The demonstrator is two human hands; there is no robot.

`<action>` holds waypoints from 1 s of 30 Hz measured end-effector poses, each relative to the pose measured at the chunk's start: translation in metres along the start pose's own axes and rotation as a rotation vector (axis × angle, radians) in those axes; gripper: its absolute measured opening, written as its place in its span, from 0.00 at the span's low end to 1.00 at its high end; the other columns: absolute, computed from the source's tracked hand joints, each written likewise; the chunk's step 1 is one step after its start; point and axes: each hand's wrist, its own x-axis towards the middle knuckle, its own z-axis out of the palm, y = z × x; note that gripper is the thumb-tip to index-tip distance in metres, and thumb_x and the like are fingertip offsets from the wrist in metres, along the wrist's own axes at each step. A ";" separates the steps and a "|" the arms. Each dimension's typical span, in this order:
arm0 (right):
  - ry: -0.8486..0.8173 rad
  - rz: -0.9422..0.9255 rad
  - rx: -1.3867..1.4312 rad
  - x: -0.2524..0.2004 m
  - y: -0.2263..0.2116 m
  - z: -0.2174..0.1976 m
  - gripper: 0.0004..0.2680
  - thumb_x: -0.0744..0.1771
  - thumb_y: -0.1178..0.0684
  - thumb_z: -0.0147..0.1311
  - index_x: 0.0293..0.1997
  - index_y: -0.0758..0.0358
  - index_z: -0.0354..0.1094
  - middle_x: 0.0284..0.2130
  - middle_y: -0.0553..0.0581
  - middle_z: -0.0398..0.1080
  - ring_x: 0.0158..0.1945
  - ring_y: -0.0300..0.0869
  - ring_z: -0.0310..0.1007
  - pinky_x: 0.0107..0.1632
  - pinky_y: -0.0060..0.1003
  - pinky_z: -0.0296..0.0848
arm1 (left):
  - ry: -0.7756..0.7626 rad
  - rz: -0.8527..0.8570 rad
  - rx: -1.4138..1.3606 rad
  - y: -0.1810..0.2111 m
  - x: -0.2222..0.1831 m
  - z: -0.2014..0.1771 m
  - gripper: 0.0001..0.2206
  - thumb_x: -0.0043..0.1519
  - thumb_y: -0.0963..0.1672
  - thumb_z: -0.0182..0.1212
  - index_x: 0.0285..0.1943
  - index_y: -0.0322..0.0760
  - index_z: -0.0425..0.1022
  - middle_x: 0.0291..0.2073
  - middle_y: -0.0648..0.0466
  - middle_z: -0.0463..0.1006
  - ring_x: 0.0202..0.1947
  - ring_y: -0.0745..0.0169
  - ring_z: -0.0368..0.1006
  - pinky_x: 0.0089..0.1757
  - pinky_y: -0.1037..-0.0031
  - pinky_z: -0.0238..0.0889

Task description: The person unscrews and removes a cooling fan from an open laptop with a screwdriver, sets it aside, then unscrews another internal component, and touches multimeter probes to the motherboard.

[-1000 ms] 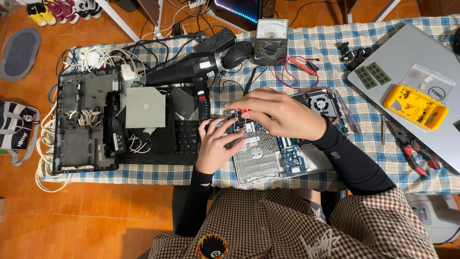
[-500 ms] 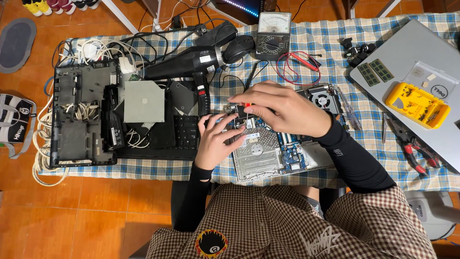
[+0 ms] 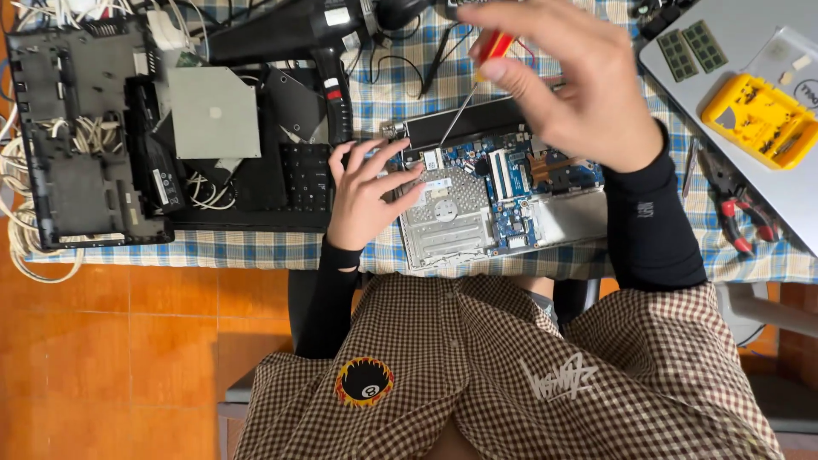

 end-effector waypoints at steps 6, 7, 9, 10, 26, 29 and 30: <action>0.066 0.055 -0.068 -0.006 -0.002 -0.022 0.04 0.76 0.61 0.57 0.55 0.71 0.71 0.47 0.60 0.76 0.49 0.43 0.77 0.53 0.34 0.73 | 0.007 0.017 -0.004 -0.001 0.000 0.000 0.11 0.59 0.51 0.75 0.46 0.48 0.88 0.61 0.56 0.78 0.64 0.51 0.67 0.66 0.54 0.41; 0.087 0.080 -0.011 -0.010 -0.003 -0.023 0.04 0.77 0.61 0.56 0.55 0.72 0.70 0.47 0.60 0.75 0.49 0.42 0.76 0.54 0.33 0.73 | 0.000 0.016 0.001 -0.001 -0.001 0.000 0.12 0.59 0.51 0.75 0.48 0.48 0.87 0.61 0.56 0.78 0.64 0.51 0.67 0.66 0.54 0.41; 0.134 0.116 0.090 -0.014 -0.003 -0.029 0.03 0.78 0.61 0.54 0.55 0.72 0.68 0.47 0.60 0.74 0.50 0.41 0.75 0.56 0.32 0.72 | 0.000 0.027 0.012 -0.002 0.000 -0.001 0.14 0.59 0.51 0.74 0.51 0.47 0.86 0.61 0.55 0.78 0.64 0.51 0.67 0.66 0.54 0.42; 0.156 0.125 0.137 -0.013 -0.002 -0.033 0.03 0.78 0.61 0.53 0.55 0.73 0.67 0.47 0.60 0.73 0.51 0.40 0.74 0.57 0.31 0.71 | -0.004 0.024 0.007 -0.002 0.001 -0.001 0.16 0.59 0.51 0.74 0.54 0.46 0.84 0.62 0.55 0.78 0.64 0.51 0.67 0.66 0.54 0.42; 0.596 0.461 0.093 -0.119 0.049 -0.106 0.12 0.79 0.61 0.52 0.73 0.70 0.60 0.49 0.60 0.73 0.52 0.41 0.76 0.60 0.36 0.76 | -0.325 0.033 -0.031 0.085 -0.039 0.035 0.39 0.58 0.62 0.60 0.74 0.42 0.63 0.74 0.49 0.58 0.74 0.46 0.48 0.66 0.42 0.30; 0.679 0.485 0.093 -0.153 0.070 -0.119 0.13 0.78 0.61 0.51 0.73 0.69 0.59 0.50 0.60 0.72 0.52 0.41 0.75 0.62 0.37 0.76 | -0.283 0.045 0.008 0.089 -0.044 0.043 0.37 0.61 0.62 0.60 0.75 0.46 0.63 0.75 0.51 0.58 0.75 0.48 0.48 0.68 0.44 0.32; 0.700 0.500 0.080 -0.162 0.075 -0.123 0.13 0.78 0.61 0.51 0.74 0.69 0.59 0.50 0.60 0.72 0.53 0.41 0.75 0.63 0.37 0.76 | -0.262 0.045 0.039 0.087 -0.044 0.045 0.36 0.61 0.62 0.59 0.76 0.48 0.64 0.75 0.52 0.58 0.76 0.49 0.48 0.68 0.44 0.33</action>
